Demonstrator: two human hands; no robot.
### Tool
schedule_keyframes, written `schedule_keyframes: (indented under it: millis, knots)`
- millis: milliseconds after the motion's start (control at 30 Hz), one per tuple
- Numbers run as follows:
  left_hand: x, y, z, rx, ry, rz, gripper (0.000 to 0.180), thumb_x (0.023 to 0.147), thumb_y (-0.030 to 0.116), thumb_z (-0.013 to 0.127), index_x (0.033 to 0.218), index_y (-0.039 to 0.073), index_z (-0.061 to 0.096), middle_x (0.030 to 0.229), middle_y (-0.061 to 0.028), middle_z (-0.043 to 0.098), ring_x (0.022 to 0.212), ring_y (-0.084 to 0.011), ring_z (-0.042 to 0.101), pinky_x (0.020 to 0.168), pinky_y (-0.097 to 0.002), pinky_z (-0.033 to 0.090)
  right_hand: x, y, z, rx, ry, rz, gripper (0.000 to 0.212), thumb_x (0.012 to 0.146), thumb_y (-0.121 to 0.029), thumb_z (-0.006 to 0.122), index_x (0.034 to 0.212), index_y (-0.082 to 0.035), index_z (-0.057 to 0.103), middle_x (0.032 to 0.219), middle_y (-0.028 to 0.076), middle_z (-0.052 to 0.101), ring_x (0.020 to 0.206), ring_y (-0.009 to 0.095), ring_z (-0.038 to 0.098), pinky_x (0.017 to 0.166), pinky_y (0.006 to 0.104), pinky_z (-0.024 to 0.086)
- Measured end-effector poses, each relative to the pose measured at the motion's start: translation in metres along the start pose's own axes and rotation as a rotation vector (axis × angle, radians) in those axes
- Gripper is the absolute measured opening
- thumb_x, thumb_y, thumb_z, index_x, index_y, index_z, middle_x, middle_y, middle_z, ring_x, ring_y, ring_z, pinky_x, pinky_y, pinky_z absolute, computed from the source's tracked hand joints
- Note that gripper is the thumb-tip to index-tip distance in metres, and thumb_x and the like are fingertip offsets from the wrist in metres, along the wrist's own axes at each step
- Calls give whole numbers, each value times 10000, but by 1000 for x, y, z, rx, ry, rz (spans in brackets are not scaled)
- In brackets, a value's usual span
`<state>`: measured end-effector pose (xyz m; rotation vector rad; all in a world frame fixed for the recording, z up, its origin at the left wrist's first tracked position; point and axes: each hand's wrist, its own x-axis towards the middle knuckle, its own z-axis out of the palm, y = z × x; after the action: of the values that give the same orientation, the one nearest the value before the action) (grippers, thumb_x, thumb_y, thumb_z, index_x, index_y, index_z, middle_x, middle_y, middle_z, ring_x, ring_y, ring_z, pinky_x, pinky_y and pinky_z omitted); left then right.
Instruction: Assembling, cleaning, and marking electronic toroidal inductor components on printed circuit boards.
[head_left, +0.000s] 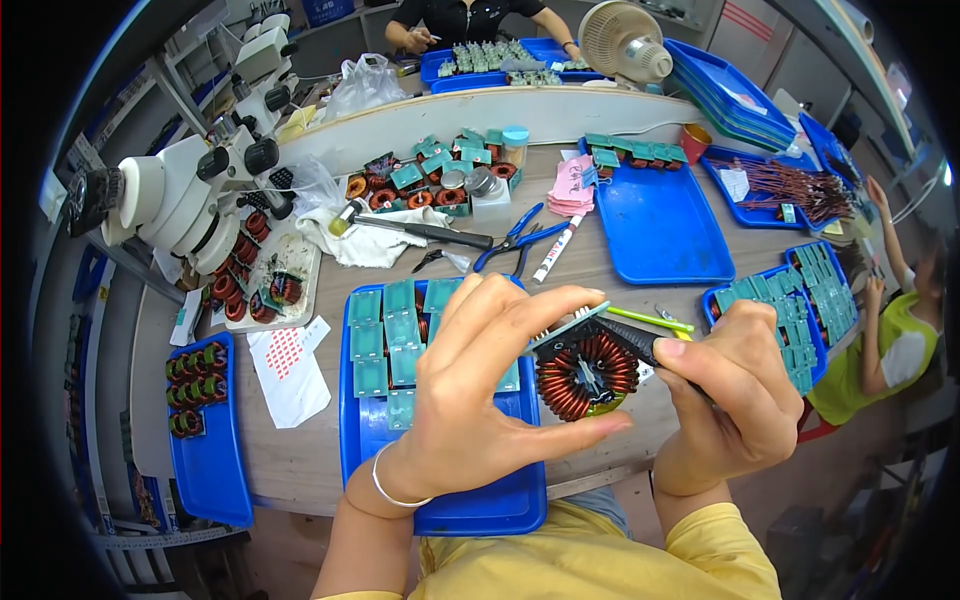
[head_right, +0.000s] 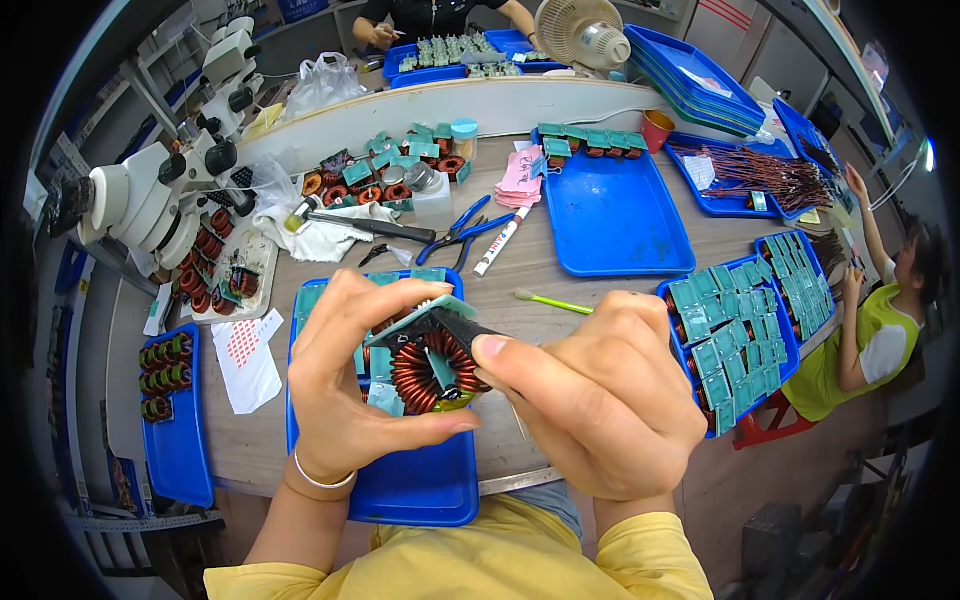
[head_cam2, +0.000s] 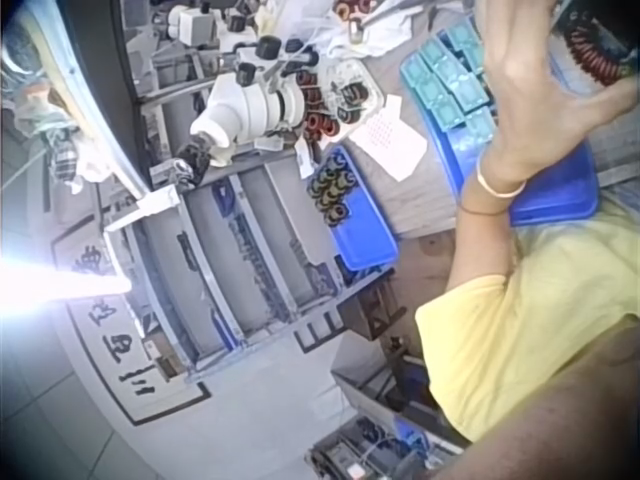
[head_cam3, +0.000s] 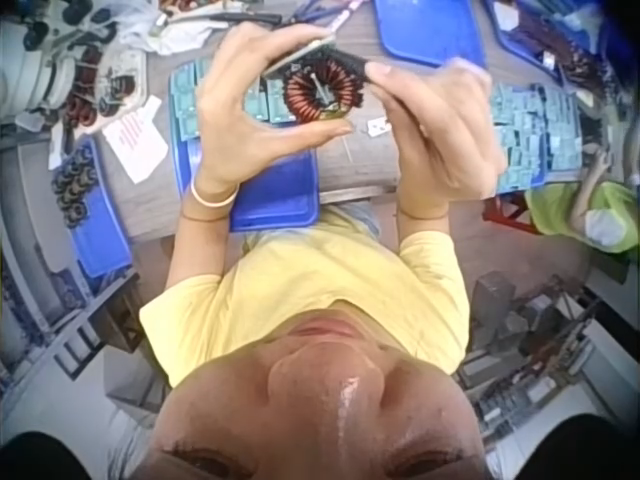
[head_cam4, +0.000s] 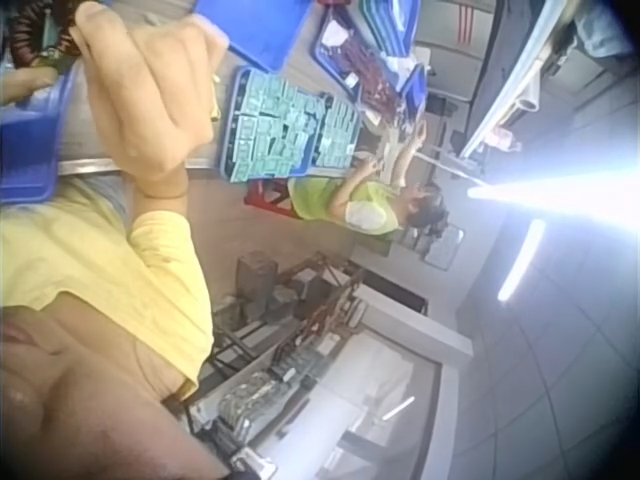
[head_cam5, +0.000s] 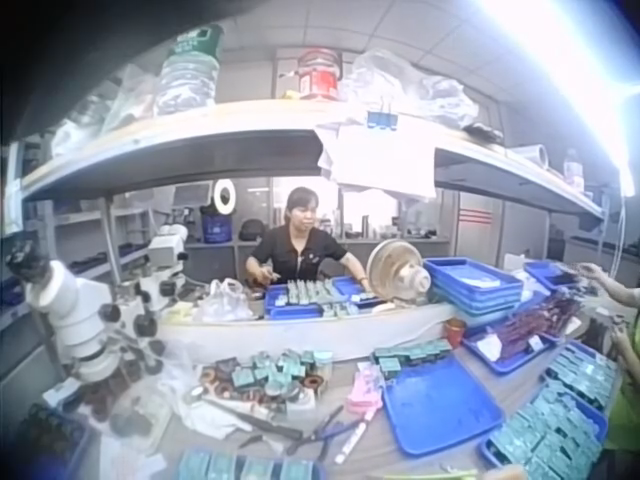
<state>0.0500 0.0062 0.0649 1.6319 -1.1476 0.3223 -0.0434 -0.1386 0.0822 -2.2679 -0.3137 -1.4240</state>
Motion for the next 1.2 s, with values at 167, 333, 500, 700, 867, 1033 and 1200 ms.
schedule_keyframes:
  millis: [167,333,500,700,867,1033,1200]
  knots:
    - [0,0,1,150,27,15,571,462,184,820,979,39,624,782,-54,561,689,-180,481,634,-284,382,-1,-2,-2,-46,-78,-23,289,585,-52,685,871,-90,681,603,-47,475,543,104,462,567,258,364]
    - [1,-2,4,215,45,26,549,470,160,808,972,45,618,768,-55,555,689,-190,487,655,-297,381,-3,0,1,-64,-107,-42,279,573,-68,667,851,-77,684,614,-35,485,548,105,463,576,265,372]
    - [1,-1,3,210,33,18,543,475,151,804,972,40,615,776,-55,562,694,-196,493,662,-301,383,-2,3,3,-81,-51,-71,282,557,-66,678,839,-75,687,618,-31,492,532,107,457,559,265,367]
    - [2,-3,3,162,31,12,556,467,168,811,969,32,615,785,-63,576,703,-199,500,667,-304,390,-3,3,1,-76,-48,-56,267,562,-73,683,829,-74,688,607,-31,492,526,109,459,545,265,359]
    - [2,-3,2,117,29,5,565,466,192,819,968,30,617,795,-64,585,708,-196,501,666,-298,394,-2,4,2,-55,-21,-55,254,573,-77,680,827,-73,689,599,-29,488,522,111,460,539,265,355]
    - [2,-5,2,110,40,11,569,467,209,820,968,32,618,795,-61,585,706,-193,498,665,-294,395,-1,4,0,-51,-50,-53,246,586,-71,687,831,-78,689,597,-29,494,525,111,472,534,261,352]
    - [2,-5,1,109,41,9,571,471,229,823,967,33,618,794,-58,586,702,-191,497,660,-291,395,-1,4,4,-35,-2,-46,249,582,-54,700,830,-77,689,595,-31,494,525,109,471,534,259,352]
